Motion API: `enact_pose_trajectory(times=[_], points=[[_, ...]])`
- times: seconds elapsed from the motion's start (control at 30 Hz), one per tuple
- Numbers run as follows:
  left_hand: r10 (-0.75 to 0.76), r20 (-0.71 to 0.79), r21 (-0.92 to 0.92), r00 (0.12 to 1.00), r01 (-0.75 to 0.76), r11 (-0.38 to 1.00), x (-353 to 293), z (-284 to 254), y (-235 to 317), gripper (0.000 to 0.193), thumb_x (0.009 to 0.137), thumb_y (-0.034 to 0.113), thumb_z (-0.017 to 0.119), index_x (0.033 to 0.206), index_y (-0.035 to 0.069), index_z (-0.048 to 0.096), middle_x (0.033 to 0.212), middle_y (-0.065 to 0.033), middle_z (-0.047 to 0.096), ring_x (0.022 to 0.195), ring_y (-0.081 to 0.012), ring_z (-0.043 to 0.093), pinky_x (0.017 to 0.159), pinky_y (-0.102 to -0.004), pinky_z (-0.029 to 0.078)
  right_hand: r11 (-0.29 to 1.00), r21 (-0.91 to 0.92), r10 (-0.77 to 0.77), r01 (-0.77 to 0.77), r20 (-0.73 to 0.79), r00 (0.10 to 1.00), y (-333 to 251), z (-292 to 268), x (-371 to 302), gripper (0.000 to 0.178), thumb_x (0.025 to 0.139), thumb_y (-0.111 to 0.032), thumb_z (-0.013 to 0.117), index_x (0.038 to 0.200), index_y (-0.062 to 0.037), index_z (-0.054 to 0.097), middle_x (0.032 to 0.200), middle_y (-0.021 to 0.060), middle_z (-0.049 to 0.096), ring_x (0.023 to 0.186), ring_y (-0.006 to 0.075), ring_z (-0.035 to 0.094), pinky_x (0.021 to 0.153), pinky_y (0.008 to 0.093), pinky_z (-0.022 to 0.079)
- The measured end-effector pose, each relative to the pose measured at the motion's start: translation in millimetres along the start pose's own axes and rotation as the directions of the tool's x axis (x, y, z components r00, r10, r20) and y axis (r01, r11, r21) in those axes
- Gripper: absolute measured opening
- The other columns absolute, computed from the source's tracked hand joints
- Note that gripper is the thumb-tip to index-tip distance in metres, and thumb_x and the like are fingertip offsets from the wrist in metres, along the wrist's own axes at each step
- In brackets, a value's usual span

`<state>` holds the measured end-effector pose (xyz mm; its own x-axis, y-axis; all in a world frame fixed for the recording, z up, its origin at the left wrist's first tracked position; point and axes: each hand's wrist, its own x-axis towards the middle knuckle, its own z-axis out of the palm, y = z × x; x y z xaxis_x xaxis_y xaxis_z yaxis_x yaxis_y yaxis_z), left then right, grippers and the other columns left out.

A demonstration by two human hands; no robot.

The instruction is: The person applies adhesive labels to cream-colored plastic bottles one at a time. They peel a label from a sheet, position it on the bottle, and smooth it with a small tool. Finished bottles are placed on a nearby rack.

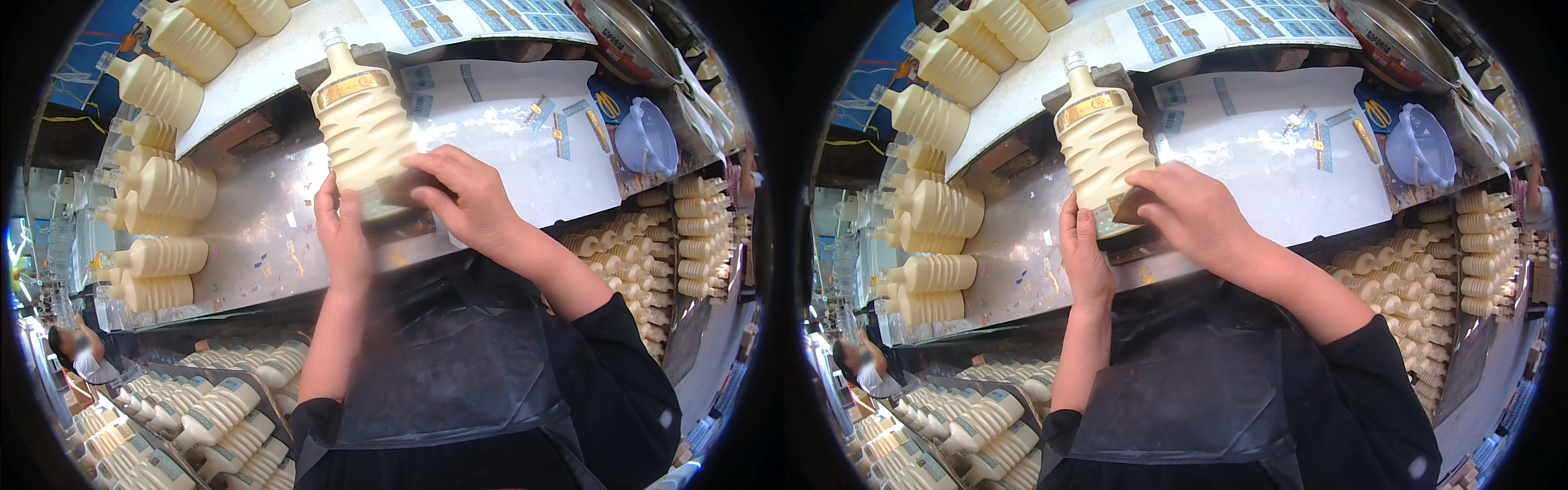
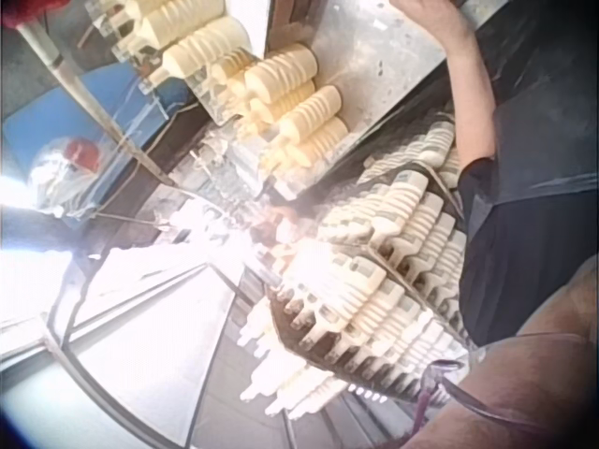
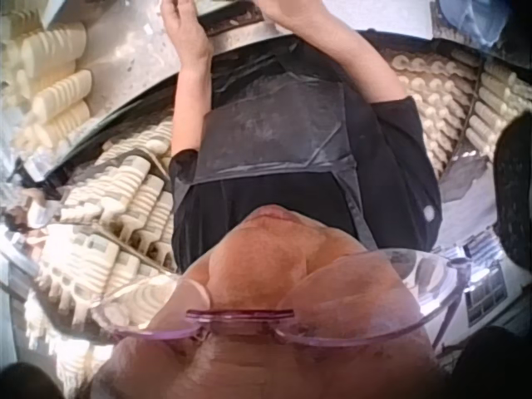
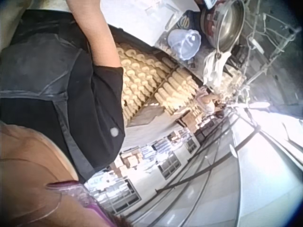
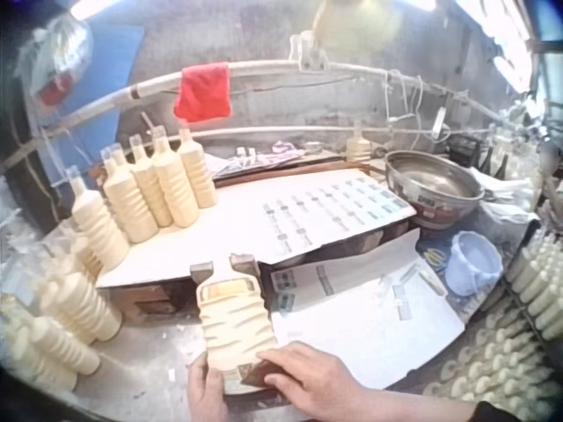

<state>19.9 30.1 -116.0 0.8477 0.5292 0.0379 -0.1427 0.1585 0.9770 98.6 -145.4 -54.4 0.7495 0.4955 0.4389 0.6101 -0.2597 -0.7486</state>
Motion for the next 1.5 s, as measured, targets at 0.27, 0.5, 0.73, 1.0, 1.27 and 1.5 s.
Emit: enact_pose_trajectory(times=[0.27, 0.5, 0.73, 1.0, 1.27, 1.5], points=[[0.169, 0.188, 0.344, 0.967, -0.226, 0.911, -8, -23, 1, 0.079, 0.083, 0.018, 0.080, 0.149, -0.002, 0.041, 0.132, -0.0141, 0.056, 0.127, -0.0261, 0.053, 0.112, -0.0394, 0.040, 0.965, -0.135, -0.222, 0.224, 0.030, 0.974, -18, 1, 8, 0.034, 0.082, 0.006, 0.073, 0.114, -0.0029, 0.068, 0.097, 0.0144, 0.071, 0.086, 0.0324, 0.070, 0.074, 0.0390, 0.058], [0.400, 0.184, 0.643, 0.898, -0.418, 0.642, -5, -9, 12, 0.076, 0.070, 0.018, 0.088, 0.137, 0.000, 0.057, 0.120, -0.0144, 0.061, 0.114, -0.0330, 0.058, 0.100, -0.0428, 0.046, 0.773, -0.304, -0.578, 0.557, 0.021, 0.815, -18, 5, 3, 0.022, 0.077, -0.011, 0.070, 0.099, -0.0072, 0.068, 0.096, 0.0062, 0.069, 0.081, 0.0227, 0.069, 0.070, 0.0342, 0.054], [0.540, 0.174, 0.679, 0.823, -0.498, 0.540, -5, 9, 7, 0.072, 0.068, 0.018, 0.087, 0.133, 0.005, 0.059, 0.118, -0.0114, 0.062, 0.111, -0.0304, 0.058, 0.102, -0.0436, 0.042, 0.769, -0.402, -0.525, 0.497, 0.045, 0.850, -44, -5, 4, 0.018, 0.075, -0.008, 0.069, 0.093, -0.0044, 0.069, 0.093, 0.0065, 0.068, 0.082, 0.0221, 0.069, 0.070, 0.0345, 0.054], [0.525, 0.180, 0.721, 0.832, -0.475, 0.504, -7, 11, 5, 0.079, 0.065, 0.025, 0.091, 0.135, 0.007, 0.057, 0.120, -0.0109, 0.060, 0.114, -0.0311, 0.054, 0.104, -0.0454, 0.037, 0.890, -0.366, -0.262, 0.272, 0.079, 0.962, -44, -11, 0, 0.027, 0.082, -0.006, 0.075, 0.109, -0.0062, 0.072, 0.086, 0.0112, 0.074, 0.071, 0.0273, 0.072, 0.063, 0.0370, 0.056], [0.505, 0.189, 0.717, 0.842, -0.470, 0.515, -7, 5, 7, 0.083, 0.062, 0.026, 0.093, 0.135, 0.007, 0.058, 0.120, -0.0108, 0.061, 0.114, -0.0307, 0.054, 0.104, -0.0448, 0.036, 0.958, -0.240, 0.173, -0.158, 0.043, 0.984, -49, -2, -1, 0.024, 0.092, -0.014, 0.067, 0.113, -0.0059, 0.057, 0.071, 0.0158, 0.069, 0.064, 0.0355, 0.071, 0.059, 0.0423, 0.055], [0.384, 0.129, 0.648, 0.914, -0.371, 0.666, -8, -15, 4, 0.077, 0.067, 0.024, 0.091, 0.135, 0.005, 0.061, 0.118, -0.0115, 0.066, 0.113, -0.0302, 0.058, 0.104, -0.0434, 0.041, 0.804, 0.069, 0.585, -0.591, 0.088, 0.806, 5, -10, -22, 0.026, 0.098, -0.020, 0.064, 0.117, -0.0035, 0.056, 0.070, 0.0061, 0.064, 0.062, 0.0087, 0.056, 0.057, 0.0279, 0.044]])
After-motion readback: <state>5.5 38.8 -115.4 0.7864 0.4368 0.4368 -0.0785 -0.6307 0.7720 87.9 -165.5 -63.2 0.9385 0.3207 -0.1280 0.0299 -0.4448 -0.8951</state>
